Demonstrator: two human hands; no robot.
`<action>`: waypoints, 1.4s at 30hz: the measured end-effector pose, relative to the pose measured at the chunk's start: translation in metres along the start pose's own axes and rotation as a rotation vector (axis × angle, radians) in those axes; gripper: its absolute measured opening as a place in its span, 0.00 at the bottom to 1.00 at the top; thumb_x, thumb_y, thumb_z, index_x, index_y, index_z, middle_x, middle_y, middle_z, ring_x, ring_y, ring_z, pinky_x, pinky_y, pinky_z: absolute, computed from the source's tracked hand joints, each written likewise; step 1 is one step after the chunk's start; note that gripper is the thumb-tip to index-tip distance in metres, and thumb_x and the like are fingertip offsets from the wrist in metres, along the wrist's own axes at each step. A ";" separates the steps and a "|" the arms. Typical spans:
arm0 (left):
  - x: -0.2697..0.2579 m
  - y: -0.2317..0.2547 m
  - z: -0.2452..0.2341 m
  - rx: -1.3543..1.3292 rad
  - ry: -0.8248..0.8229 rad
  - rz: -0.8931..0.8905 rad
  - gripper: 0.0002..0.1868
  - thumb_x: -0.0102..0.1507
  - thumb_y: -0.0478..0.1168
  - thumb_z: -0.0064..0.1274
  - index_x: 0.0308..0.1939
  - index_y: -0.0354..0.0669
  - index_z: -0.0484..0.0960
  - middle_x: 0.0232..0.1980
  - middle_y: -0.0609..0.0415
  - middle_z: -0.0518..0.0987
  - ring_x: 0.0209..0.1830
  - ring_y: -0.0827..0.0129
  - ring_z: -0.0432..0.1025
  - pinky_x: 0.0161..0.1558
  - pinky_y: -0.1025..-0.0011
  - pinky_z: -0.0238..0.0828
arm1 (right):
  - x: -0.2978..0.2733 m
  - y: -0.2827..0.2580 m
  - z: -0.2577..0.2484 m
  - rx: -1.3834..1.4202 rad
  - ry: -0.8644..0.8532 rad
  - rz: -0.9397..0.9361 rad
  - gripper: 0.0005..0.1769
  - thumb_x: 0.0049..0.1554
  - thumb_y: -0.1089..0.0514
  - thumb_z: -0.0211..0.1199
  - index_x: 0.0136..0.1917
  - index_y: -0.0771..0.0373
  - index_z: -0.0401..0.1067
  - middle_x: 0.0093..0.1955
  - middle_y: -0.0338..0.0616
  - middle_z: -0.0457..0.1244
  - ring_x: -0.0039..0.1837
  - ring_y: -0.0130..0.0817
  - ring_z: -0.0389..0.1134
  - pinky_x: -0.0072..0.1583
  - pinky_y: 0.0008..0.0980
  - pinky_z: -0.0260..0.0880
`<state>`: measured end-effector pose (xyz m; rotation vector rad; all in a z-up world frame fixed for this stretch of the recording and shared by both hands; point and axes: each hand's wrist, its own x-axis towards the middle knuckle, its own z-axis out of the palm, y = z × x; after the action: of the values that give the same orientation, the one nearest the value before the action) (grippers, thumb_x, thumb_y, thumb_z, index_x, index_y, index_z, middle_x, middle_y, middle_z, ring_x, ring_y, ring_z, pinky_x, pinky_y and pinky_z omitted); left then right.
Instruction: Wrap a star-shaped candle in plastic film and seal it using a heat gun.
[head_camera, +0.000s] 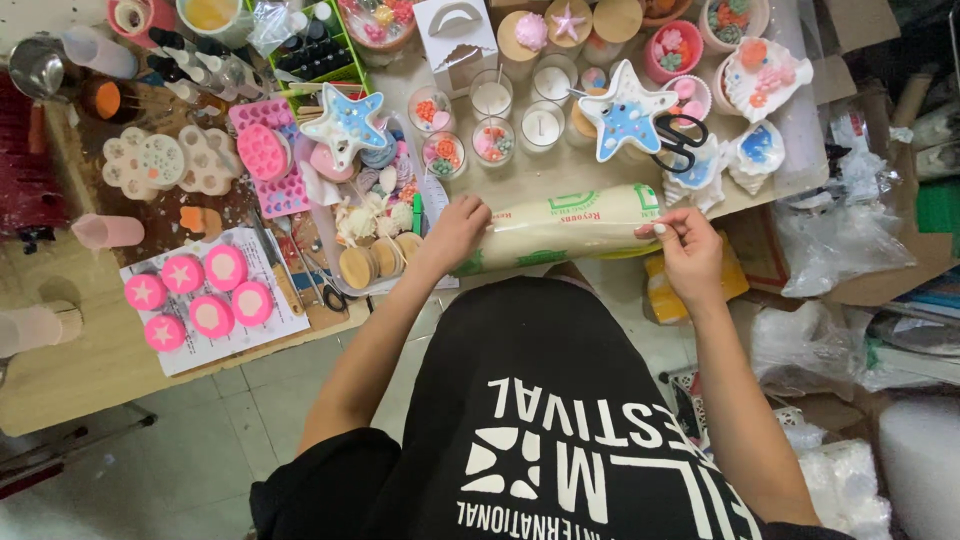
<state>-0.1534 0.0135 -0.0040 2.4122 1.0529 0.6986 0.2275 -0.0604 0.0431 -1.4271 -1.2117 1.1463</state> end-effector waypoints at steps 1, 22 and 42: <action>-0.005 -0.002 0.003 0.000 -0.001 -0.003 0.09 0.60 0.35 0.54 0.42 0.38 0.72 0.43 0.44 0.72 0.47 0.50 0.69 0.48 0.57 0.67 | -0.001 0.002 -0.001 0.001 -0.002 0.002 0.01 0.68 0.69 0.54 0.54 0.68 0.65 0.50 0.48 0.70 0.55 0.31 0.72 0.61 0.31 0.72; -0.025 0.008 0.000 0.265 -0.094 0.162 0.10 0.62 0.38 0.50 0.46 0.40 0.74 0.39 0.52 0.72 0.39 0.61 0.72 0.35 0.64 0.73 | -0.036 0.003 -0.011 0.030 -0.043 0.116 0.01 0.67 0.67 0.54 0.53 0.67 0.66 0.51 0.49 0.70 0.56 0.33 0.72 0.61 0.32 0.72; -0.021 -0.010 -0.040 -0.142 -0.315 -0.129 0.05 0.60 0.35 0.54 0.38 0.40 0.76 0.40 0.48 0.74 0.46 0.51 0.71 0.48 0.57 0.69 | -0.027 0.001 -0.008 0.097 0.028 0.145 0.01 0.67 0.67 0.54 0.53 0.67 0.66 0.50 0.50 0.70 0.55 0.34 0.73 0.61 0.34 0.74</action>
<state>-0.1946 0.0109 0.0161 2.2176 0.9816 0.3236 0.2330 -0.0875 0.0456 -1.4716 -1.0323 1.2620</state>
